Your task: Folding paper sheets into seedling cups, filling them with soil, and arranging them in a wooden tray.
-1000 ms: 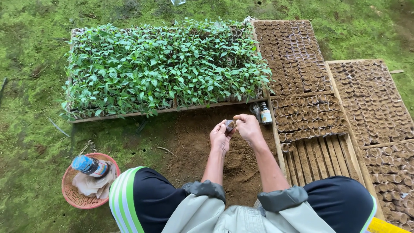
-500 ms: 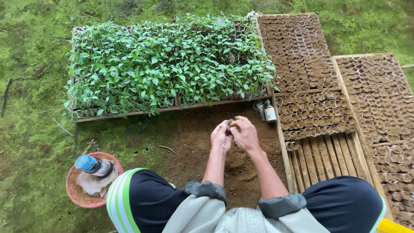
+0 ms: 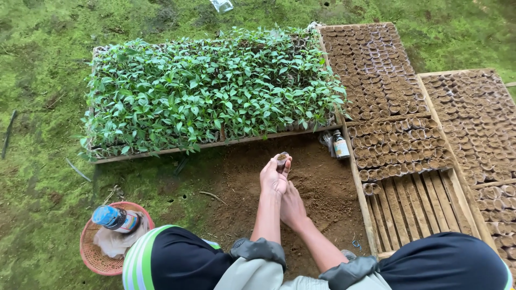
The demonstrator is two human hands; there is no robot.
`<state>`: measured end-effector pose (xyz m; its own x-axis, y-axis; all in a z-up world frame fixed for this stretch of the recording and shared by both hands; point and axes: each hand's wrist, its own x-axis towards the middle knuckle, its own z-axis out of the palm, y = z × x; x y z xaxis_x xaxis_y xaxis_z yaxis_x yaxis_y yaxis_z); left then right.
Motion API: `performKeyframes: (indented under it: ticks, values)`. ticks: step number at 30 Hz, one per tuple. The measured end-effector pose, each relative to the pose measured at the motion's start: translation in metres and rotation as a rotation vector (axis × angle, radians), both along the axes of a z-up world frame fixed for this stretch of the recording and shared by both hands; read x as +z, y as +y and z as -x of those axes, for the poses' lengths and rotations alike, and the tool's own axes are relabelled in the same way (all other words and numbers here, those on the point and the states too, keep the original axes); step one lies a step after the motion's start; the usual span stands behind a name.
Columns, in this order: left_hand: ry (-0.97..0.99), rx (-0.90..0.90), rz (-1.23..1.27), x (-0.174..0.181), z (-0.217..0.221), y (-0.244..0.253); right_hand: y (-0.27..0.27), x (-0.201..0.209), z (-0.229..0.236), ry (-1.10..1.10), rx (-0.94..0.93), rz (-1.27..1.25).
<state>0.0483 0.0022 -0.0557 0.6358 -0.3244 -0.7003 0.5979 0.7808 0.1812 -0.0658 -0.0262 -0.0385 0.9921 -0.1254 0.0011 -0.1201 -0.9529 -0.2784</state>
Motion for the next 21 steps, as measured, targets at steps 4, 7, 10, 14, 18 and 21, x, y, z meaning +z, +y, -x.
performKeyframes:
  ticks: [4, 7, 10, 14, 18, 21]
  values:
    - [-0.058, -0.024, 0.058, 0.002, -0.007, 0.000, 0.010, -0.011, 0.014, 0.115, 0.034, 0.263]
    - [-0.096, -0.053, 0.081, 0.006, -0.010, 0.000, 0.002, -0.032, 0.017, 0.141, -0.004, 0.324]
    - [-0.128, -0.084, 0.101, 0.011, -0.009, 0.000, -0.021, -0.088, 0.013, 0.198, -0.179, 0.099]
    - [-0.162, -0.136, 0.111, 0.018, -0.006, -0.003, -0.047, -0.047, -0.003, 0.220, -0.738, -0.382]
    - [-0.203, -0.178, 0.094, 0.022, -0.002, -0.012, -0.062, 0.096, -0.031, -0.167, -0.827, -0.885]
    - [-0.217, -0.203, 0.103, 0.018, 0.000, -0.021, -0.088, 0.123, -0.046, -0.296, -0.812, -1.123]
